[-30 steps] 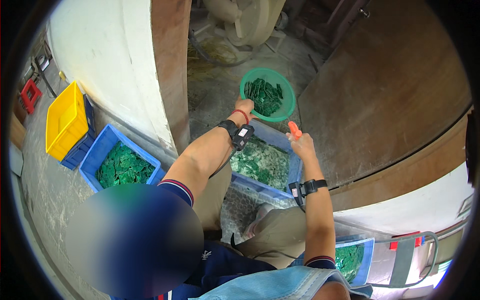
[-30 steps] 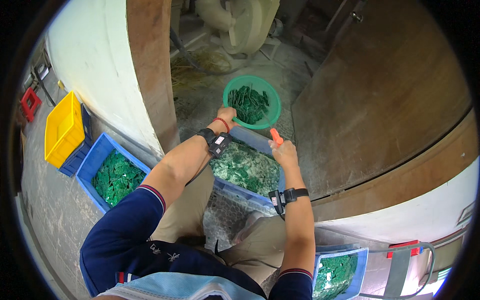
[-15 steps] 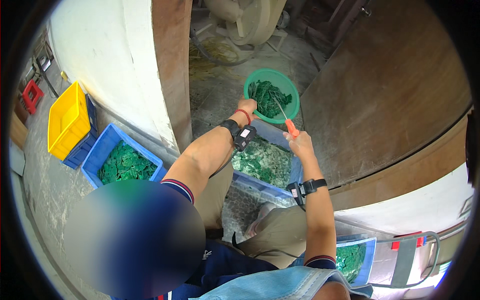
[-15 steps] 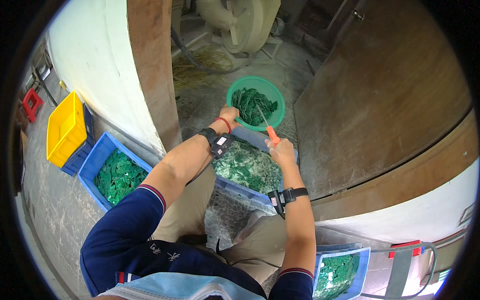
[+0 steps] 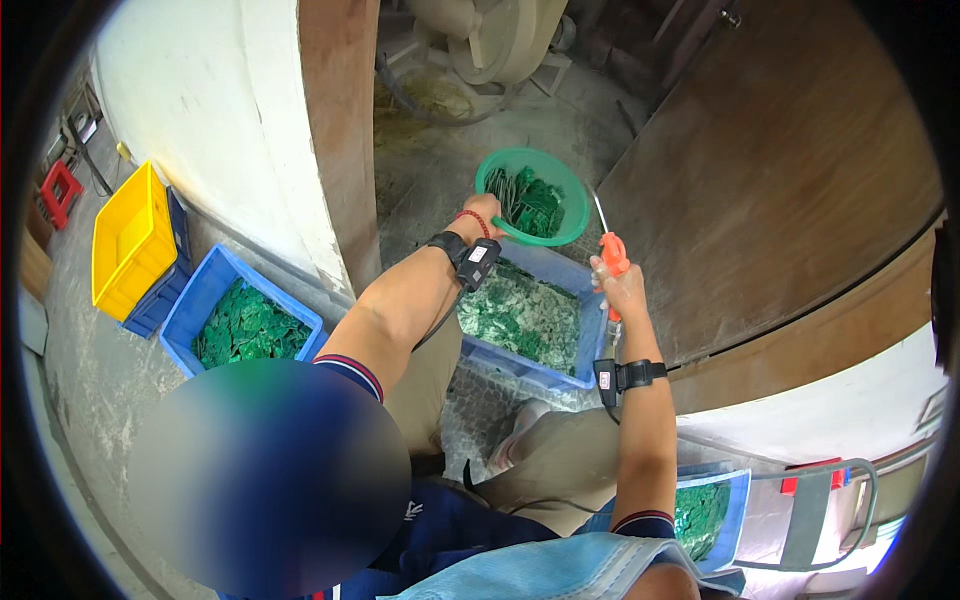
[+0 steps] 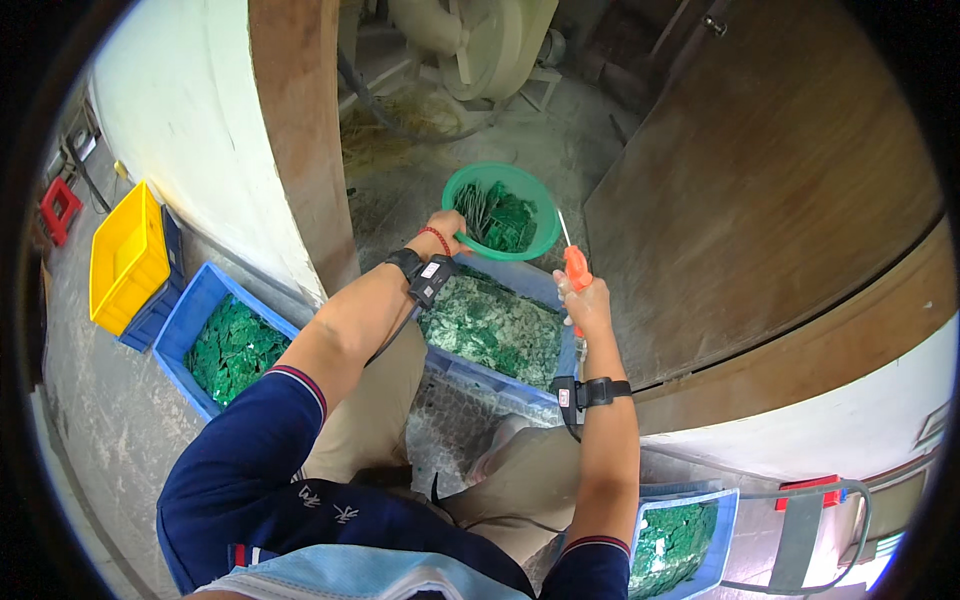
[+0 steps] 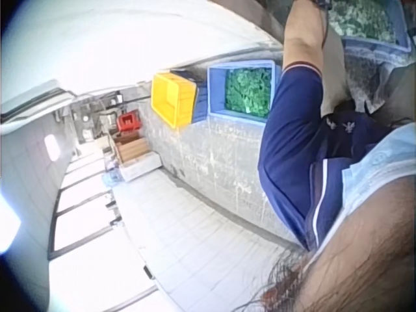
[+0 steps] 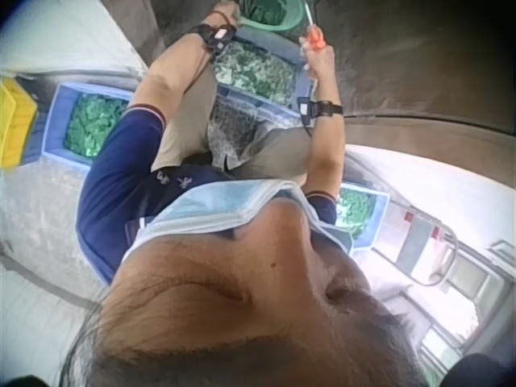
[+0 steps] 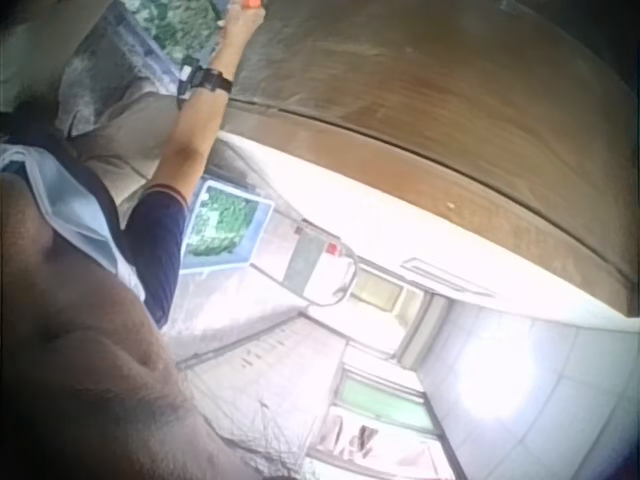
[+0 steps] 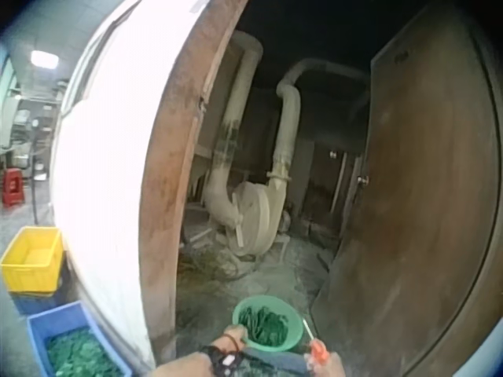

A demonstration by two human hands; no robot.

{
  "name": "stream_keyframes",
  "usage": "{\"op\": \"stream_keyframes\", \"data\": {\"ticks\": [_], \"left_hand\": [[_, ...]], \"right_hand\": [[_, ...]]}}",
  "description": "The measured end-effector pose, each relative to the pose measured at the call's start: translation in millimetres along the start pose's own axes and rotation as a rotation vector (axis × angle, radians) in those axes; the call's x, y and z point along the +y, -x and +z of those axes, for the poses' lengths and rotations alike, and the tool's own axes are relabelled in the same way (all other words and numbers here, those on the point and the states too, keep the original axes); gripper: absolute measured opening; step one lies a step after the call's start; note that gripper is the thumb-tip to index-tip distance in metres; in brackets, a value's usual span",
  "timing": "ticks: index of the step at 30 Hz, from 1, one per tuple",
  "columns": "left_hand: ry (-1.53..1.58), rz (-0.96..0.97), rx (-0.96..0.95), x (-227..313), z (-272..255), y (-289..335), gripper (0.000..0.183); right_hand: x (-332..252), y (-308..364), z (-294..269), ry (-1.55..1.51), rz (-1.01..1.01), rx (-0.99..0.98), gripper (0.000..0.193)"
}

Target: Sifting and cleaning small green plastic components using a colander and an air gun.

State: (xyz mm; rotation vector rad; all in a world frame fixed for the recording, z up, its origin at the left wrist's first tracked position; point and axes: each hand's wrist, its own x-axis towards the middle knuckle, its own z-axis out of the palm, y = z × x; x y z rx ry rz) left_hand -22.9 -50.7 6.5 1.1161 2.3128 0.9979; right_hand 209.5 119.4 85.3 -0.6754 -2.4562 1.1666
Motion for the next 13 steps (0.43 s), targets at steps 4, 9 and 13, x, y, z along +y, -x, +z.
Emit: {"op": "stream_keyframes", "data": {"ticks": [4, 9, 13], "left_hand": [[1.503, -0.272, 0.465, 71.6, 9.2, -0.2, 0.020], [0.269, 0.033, 0.203, -94.1, 15.7, -51.9, 0.014], [0.226, 0.007, 0.009, -66.8, 43.8, -67.3, 0.011]], "right_hand": [[11.2, 4.2, -24.4, -0.020, 0.033, 0.067, 0.031], [-15.0, -3.4, 6.7, -0.046, -0.051, -0.048, 0.033], [13.9, 1.8, -5.9, 0.216, 0.050, -0.101, 0.033]]}}
